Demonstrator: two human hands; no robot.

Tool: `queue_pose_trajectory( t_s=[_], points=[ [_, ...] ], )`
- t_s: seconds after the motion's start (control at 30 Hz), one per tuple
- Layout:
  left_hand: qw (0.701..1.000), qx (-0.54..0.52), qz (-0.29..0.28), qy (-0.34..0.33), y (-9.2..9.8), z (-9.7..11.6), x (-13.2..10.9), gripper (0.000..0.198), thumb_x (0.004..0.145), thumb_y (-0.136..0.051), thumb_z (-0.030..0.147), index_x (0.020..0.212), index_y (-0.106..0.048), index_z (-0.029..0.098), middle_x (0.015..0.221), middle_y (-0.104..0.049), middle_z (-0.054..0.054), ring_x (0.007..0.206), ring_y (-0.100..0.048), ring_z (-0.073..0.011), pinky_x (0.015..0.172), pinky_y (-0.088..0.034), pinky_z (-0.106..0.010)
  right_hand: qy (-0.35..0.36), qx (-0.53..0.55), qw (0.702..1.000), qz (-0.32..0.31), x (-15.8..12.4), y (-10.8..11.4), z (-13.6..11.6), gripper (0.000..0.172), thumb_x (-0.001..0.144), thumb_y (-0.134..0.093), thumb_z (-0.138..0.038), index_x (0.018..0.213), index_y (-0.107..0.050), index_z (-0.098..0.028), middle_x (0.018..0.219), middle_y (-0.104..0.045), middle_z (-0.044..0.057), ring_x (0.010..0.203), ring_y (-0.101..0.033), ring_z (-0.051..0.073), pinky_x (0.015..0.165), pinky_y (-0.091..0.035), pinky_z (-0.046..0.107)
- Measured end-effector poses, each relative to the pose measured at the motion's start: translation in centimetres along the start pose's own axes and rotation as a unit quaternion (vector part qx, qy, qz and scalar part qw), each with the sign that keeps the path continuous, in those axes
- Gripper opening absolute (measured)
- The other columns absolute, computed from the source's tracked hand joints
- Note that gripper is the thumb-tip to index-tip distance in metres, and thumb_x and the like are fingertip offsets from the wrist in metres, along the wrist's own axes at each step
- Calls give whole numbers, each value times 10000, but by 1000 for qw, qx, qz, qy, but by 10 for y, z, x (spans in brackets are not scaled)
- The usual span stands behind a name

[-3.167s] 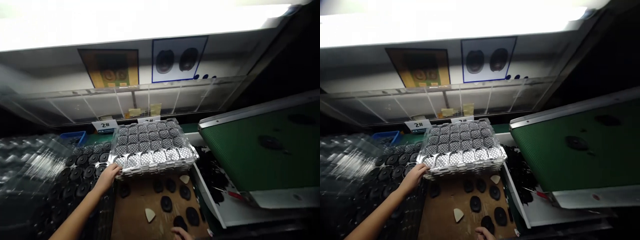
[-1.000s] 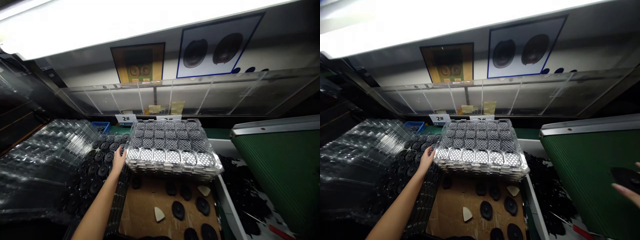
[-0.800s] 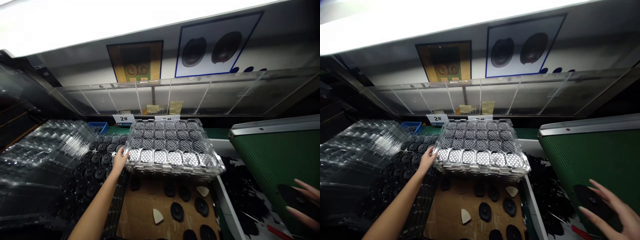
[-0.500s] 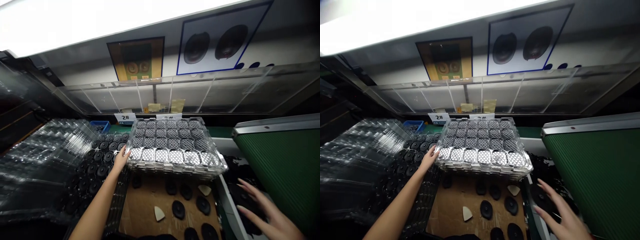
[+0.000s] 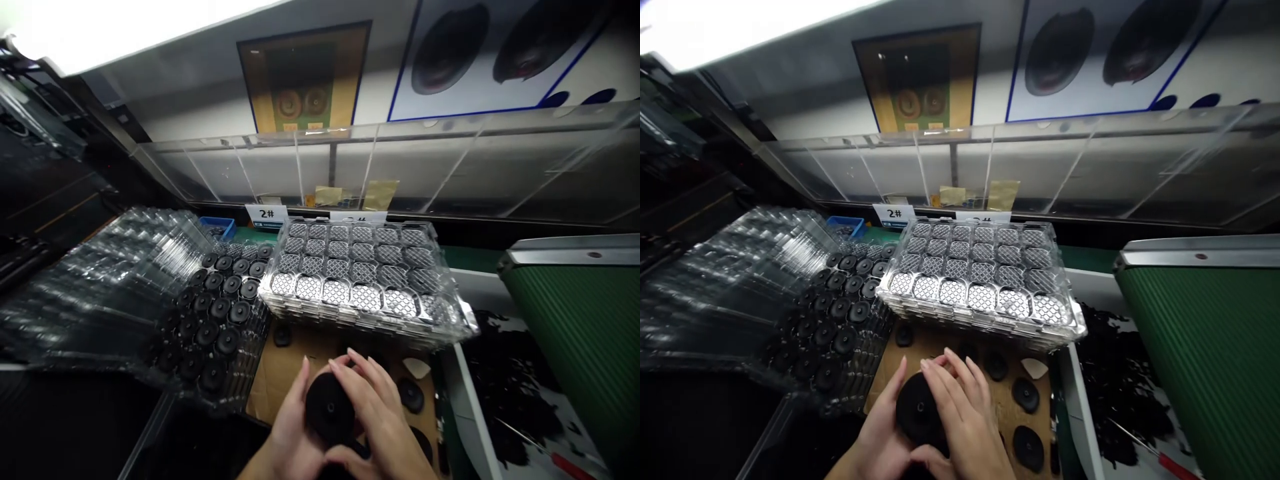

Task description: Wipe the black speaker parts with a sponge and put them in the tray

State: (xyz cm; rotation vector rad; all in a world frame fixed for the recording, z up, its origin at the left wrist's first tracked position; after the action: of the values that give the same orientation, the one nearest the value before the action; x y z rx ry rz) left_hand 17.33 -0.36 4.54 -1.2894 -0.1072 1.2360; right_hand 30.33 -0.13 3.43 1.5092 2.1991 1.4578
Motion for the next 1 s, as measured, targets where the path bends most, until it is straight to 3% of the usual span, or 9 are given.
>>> queue_pose_trajectory(
  t_s=[0.1, 0.23, 0.43, 0.67, 0.83, 0.9, 1.0],
  points=[
    [983, -167, -64, 35, -8, -5, -9, 526, 900, -268, 491, 1080, -644, 169, 1089, -703, -60, 1023, -626, -174, 865, -451, -283, -63, 20, 998, 5, -12, -2, -3, 939, 704, -511, -713, 1451, -156, -269, 1448, -321, 128, 1313, -269, 411, 1001, -326, 578],
    [977, -182, -102, 36, -6, -5, -23, 534, 903, -271, 481, 1159, -593, 140, 1249, -610, -105, 1163, -539, -217, 947, -397, -331, -104, 86, 991, -12, -31, 8, -8, 875, 735, -567, -631, 1440, -152, -322, 1493, -173, 96, 1323, -264, 385, 995, -370, 540],
    [978, -176, -102, 53, -6, -15, -30, 522, 909, -268, 468, 1162, -593, 148, 1201, -646, -97, 1121, -573, -198, 981, -369, -341, -138, 142, 980, 10, -38, 7, -25, 685, 802, -537, -559, 1398, -267, -353, 1480, -190, 82, 1307, -307, 367, 984, -391, 537],
    [985, -150, -73, 50, -3, -18, -30, 512, 904, -287, 459, 1134, -619, 144, 1122, -683, -118, 1109, -584, -224, 1010, -333, -356, -137, 168, 976, -32, -33, -2, -30, 632, 799, -617, -404, 1362, -340, -329, 1436, -239, 118, 1294, -340, 366, 987, -409, 512],
    [986, -150, -72, 23, 6, -16, -37, 525, 900, -279, 484, 1174, -594, 166, 1151, -668, -111, 1090, -592, -229, 936, -412, -359, -142, 171, 975, -30, -27, -4, -25, 664, 737, -671, -472, 1318, -398, -303, 1446, -257, 130, 1280, -367, 379, 966, -448, 484],
    [988, -139, -63, -4, 14, -17, -42, 502, 871, -355, 512, 1193, -578, 199, 1172, -657, -102, 1058, -609, -238, 866, -458, -355, -155, 178, 971, -22, -25, -8, -23, 655, 718, -681, -493, 1289, -431, -291, 1441, -284, 123, 1277, -380, 367, 950, -471, 450],
    [994, -101, -19, -45, 30, -20, -48, 470, 740, -625, 453, 1180, -579, 293, 1207, -641, -59, 1060, -611, -249, 833, -479, -344, -179, 205, 962, -35, -25, -22, -25, 626, 717, -674, -507, 1256, -458, -275, 1425, -331, 117, 1273, -398, 336, 944, -477, 405]
  ],
)
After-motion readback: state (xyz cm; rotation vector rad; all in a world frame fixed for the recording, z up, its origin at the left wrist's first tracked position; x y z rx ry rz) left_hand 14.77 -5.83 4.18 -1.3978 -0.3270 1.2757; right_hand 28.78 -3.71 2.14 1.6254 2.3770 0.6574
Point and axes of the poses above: each hand's wrist, its own x-axis towards the middle knuckle, its own y-axis out of the back of the hand, z = x × y, the point moved 2 cm from there along x, towards the middle knuckle
